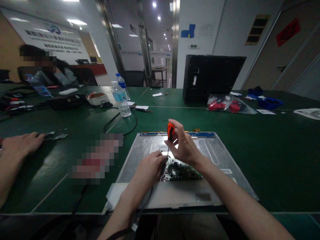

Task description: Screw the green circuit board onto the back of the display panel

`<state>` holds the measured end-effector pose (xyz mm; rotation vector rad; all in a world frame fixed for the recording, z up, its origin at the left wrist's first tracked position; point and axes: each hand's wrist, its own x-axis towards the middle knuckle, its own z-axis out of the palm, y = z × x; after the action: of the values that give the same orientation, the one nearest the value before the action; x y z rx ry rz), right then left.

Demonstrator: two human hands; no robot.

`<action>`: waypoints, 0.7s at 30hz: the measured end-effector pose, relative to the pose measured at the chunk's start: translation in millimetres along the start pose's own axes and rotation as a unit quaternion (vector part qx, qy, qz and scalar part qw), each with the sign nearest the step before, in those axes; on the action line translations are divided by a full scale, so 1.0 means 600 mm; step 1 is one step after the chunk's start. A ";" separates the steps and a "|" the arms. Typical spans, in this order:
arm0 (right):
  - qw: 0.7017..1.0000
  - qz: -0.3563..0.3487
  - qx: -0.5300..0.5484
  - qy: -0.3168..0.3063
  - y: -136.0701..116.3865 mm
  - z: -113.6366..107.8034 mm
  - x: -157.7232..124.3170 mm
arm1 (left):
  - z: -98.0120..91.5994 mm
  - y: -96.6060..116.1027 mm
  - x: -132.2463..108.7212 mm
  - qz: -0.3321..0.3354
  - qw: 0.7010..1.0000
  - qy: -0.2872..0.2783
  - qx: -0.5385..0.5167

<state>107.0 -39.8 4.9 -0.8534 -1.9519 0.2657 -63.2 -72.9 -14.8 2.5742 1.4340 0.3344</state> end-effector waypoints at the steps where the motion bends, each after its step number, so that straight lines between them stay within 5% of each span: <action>1: 1.000 0.000 -0.002 0.000 0.000 0.000 0.000 | -0.002 0.005 0.002 -0.010 1.000 -0.007 0.013; 21: 1.000 0.001 0.002 -0.022 0.006 -0.002 -0.001 | -0.013 0.024 0.009 -0.051 0.996 -0.020 0.075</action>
<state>109.8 -38.1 3.3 -0.8528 -1.9909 0.2927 -51.2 -75.2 -2.8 2.5936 1.6257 0.1643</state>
